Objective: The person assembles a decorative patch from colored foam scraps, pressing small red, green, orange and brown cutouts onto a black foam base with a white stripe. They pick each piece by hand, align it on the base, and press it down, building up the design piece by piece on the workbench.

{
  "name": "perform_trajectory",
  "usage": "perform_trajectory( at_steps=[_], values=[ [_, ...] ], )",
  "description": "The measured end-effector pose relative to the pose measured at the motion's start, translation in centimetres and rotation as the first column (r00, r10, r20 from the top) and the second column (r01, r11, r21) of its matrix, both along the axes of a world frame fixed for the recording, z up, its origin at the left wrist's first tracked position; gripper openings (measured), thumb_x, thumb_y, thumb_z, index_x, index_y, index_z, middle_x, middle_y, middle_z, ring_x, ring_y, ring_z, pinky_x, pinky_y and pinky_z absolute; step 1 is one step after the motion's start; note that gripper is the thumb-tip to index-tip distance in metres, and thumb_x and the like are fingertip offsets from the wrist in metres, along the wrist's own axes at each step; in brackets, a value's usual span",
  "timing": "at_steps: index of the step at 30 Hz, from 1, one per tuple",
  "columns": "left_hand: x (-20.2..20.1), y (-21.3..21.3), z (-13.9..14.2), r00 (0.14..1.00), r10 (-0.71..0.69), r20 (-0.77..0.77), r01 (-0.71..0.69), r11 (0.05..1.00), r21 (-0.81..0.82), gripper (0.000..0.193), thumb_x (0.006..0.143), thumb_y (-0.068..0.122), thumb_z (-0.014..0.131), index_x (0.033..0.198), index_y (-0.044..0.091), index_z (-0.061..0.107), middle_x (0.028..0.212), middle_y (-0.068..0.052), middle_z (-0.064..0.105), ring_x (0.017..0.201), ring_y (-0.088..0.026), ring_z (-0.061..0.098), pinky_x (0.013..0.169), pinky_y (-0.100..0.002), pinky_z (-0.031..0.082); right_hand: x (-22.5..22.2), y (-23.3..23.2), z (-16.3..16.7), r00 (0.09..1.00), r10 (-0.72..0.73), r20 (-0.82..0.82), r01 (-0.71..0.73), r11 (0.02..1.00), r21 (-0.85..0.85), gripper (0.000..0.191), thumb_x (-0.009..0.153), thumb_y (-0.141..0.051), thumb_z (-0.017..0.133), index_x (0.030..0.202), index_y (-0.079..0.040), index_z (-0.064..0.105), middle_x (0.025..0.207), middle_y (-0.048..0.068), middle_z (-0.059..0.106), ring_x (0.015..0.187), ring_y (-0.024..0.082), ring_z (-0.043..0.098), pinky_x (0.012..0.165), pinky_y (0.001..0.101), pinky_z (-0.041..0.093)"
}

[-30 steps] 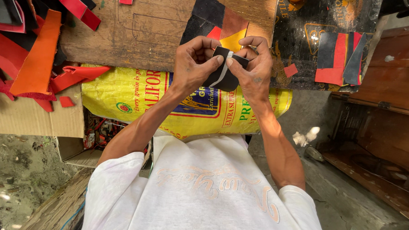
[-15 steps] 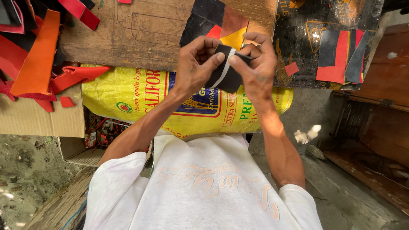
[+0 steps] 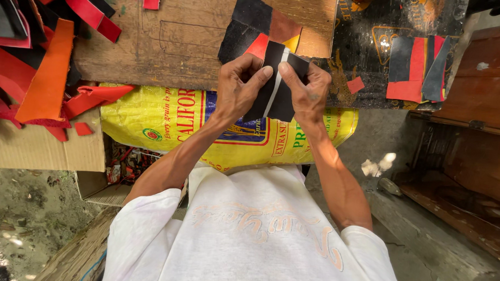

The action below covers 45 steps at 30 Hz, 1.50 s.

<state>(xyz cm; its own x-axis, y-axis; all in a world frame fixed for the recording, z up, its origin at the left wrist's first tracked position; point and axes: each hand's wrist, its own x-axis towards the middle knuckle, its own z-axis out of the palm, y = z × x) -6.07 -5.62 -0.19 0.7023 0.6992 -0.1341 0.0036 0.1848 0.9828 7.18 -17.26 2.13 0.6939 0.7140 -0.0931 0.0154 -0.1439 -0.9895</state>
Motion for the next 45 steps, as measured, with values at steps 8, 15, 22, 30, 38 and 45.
perform_trajectory(
  at_steps=[8,15,22,30,38,45],
  values=[
    [0.8,0.1,0.0,1.000,-0.012,0.002,0.012,1.000,0.009,0.016,0.098,0.013,0.075,0.090,0.001,0.069,0.073,0.003,0.059,0.067,-0.003,0.049,0.058,-0.022,0.042,0.7,0.1,0.7,0.975,0.068,-0.211,-0.060,0.997,0.043,0.017,0.097,-0.013,0.078,0.103,0.003,0.075,0.090,0.004,0.073,0.078,0.008,0.064,0.071,0.0232,0.053],
    [0.3,0.6,0.0,0.981,-0.168,-0.099,0.168,0.986,-0.005,0.010,0.090,0.004,0.077,0.096,-0.001,0.072,0.080,0.000,0.072,0.072,-0.003,0.064,0.063,-0.022,0.053,2.5,-0.8,1.6,0.797,0.197,-0.571,-0.139,0.980,0.144,0.029,0.089,-0.017,0.079,0.112,0.000,0.072,0.104,0.008,0.076,0.092,0.013,0.072,0.086,0.0270,0.059],
    [1.8,-1.1,0.4,0.975,-0.191,0.116,0.212,0.953,-0.215,0.023,0.095,0.009,0.072,0.116,0.001,0.072,0.104,-0.002,0.074,0.093,-0.006,0.069,0.083,-0.024,0.059,1.1,-4.5,-0.1,0.982,0.029,-0.188,-0.029,1.000,0.004,0.028,0.086,-0.005,0.084,0.111,-0.002,0.073,0.107,0.007,0.074,0.092,0.015,0.070,0.087,0.0296,0.058],
    [1.4,7.1,0.5,0.934,0.217,-0.283,0.152,0.476,0.866,0.066,0.082,0.011,0.084,0.137,-0.005,0.052,0.126,-0.023,0.055,0.113,-0.039,0.053,0.095,-0.050,0.046,5.7,-9.2,0.0,0.900,-0.164,-0.405,0.232,0.965,0.123,0.026,0.087,0.002,0.083,0.109,-0.003,0.069,0.097,0.008,0.072,0.080,0.020,0.070,0.061,0.0346,0.057],
    [3.2,8.7,0.4,0.916,0.189,-0.354,0.190,0.573,0.798,0.080,0.070,0.001,0.085,0.139,-0.014,0.046,0.111,-0.025,0.052,0.100,-0.037,0.054,0.086,-0.050,0.048,3.6,-7.8,-2.1,0.897,-0.047,-0.440,0.108,0.988,0.113,0.031,0.087,0.003,0.082,0.114,0.002,0.067,0.100,0.010,0.072,0.083,0.020,0.070,0.072,0.0341,0.058],
    [-0.7,9.3,4.6,0.942,-0.081,-0.327,0.248,0.823,0.511,0.025,0.083,-0.007,0.083,0.105,0.003,0.077,0.094,-0.004,0.059,0.088,-0.022,0.060,0.076,-0.034,0.053,3.4,-7.3,-0.9,0.895,-0.091,-0.436,0.149,0.984,0.101,0.035,0.085,0.002,0.080,0.116,-0.002,0.066,0.100,0.007,0.072,0.083,0.018,0.070,0.068,0.0329,0.058]
  ],
)
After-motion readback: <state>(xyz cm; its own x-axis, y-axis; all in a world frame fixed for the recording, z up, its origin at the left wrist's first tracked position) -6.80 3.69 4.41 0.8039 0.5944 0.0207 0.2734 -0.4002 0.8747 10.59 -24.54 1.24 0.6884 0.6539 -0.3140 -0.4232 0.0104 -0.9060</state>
